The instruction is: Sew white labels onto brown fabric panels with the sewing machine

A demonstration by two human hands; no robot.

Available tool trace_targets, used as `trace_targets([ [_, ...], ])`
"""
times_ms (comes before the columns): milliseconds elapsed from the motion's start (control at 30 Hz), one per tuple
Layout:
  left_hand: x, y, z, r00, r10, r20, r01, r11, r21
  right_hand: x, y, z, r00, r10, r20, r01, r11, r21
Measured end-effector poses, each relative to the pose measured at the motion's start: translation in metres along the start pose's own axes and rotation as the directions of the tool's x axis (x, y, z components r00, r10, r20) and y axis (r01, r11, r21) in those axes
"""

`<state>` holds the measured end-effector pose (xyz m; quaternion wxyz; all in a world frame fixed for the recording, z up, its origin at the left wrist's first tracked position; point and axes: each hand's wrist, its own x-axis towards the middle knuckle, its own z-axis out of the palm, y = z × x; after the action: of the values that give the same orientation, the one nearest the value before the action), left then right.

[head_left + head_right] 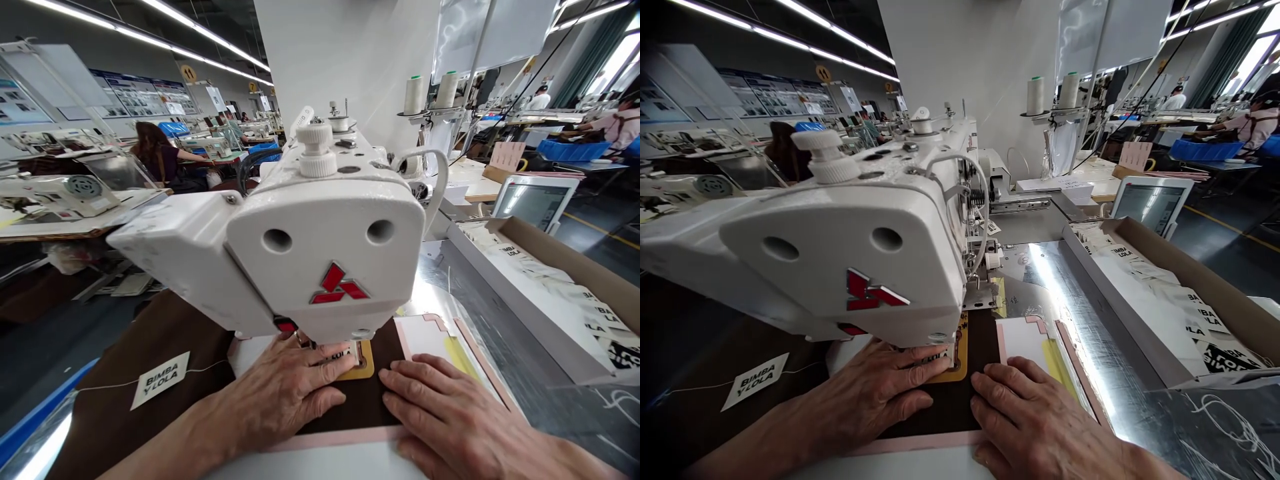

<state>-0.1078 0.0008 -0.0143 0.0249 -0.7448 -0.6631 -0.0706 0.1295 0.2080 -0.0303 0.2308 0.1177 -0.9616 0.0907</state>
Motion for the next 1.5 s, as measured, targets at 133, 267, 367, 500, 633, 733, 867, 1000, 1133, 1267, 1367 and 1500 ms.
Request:
trace_targets([
  [133,0.0,0.002,0.0,1.0,0.001,-0.022,-0.001,1.0,0.002,0.004,-0.001,-0.004,0.999,0.018,-0.03,-0.017,1.0,0.019],
  [267,-0.001,0.004,-0.002,1.0,0.003,-0.027,-0.003,1.0,0.007,0.005,-0.001,-0.009,0.998,-0.025,0.05,0.024,1.0,0.017],
  [367,-0.003,0.004,0.002,1.0,-0.003,-0.017,0.003,1.0,0.005,0.004,-0.002,-0.007,0.998,-0.012,0.068,0.01,0.999,0.034],
  [500,-0.005,0.0,0.013,0.999,-0.048,-0.01,0.048,0.999,-0.011,0.002,0.002,-0.001,0.999,-0.02,0.05,0.018,0.999,0.043],
  [633,-0.002,-0.005,0.016,0.997,-0.076,-0.011,0.076,0.996,-0.037,0.003,0.01,0.003,0.998,-0.029,0.06,0.025,0.998,0.065],
  [733,0.001,-0.006,0.013,0.995,-0.102,0.01,0.102,0.993,-0.053,0.005,0.016,0.005,0.996,-0.008,0.086,0.002,0.997,0.071],
  [867,0.004,-0.009,0.01,0.982,-0.182,0.057,0.186,0.981,-0.057,0.007,0.021,0.007,0.995,0.019,0.1,-0.027,0.997,0.079],
  [1000,0.007,-0.009,0.007,0.978,-0.192,0.085,0.197,0.978,-0.061,0.005,0.022,0.009,0.993,0.035,0.116,-0.047,0.994,0.101],
  [1133,0.008,-0.005,0.005,0.981,-0.185,0.063,0.189,0.979,-0.077,0.002,0.021,0.009,0.992,0.045,0.117,-0.056,0.994,0.091],
  [1267,0.007,-0.003,0.009,0.985,-0.175,0.008,0.175,0.98,-0.095,0.0,0.018,0.008,0.993,0.042,0.114,-0.052,0.995,0.085],
  [1367,0.005,-0.004,0.013,0.986,-0.164,-0.02,0.161,0.982,-0.099,0.0,0.018,0.007,0.993,0.043,0.111,-0.052,0.996,0.078],
  [1500,0.004,-0.006,0.016,0.988,-0.151,-0.042,0.147,0.984,-0.099,0.0,0.018,0.008,0.992,0.043,0.118,-0.052,0.996,0.077],
])
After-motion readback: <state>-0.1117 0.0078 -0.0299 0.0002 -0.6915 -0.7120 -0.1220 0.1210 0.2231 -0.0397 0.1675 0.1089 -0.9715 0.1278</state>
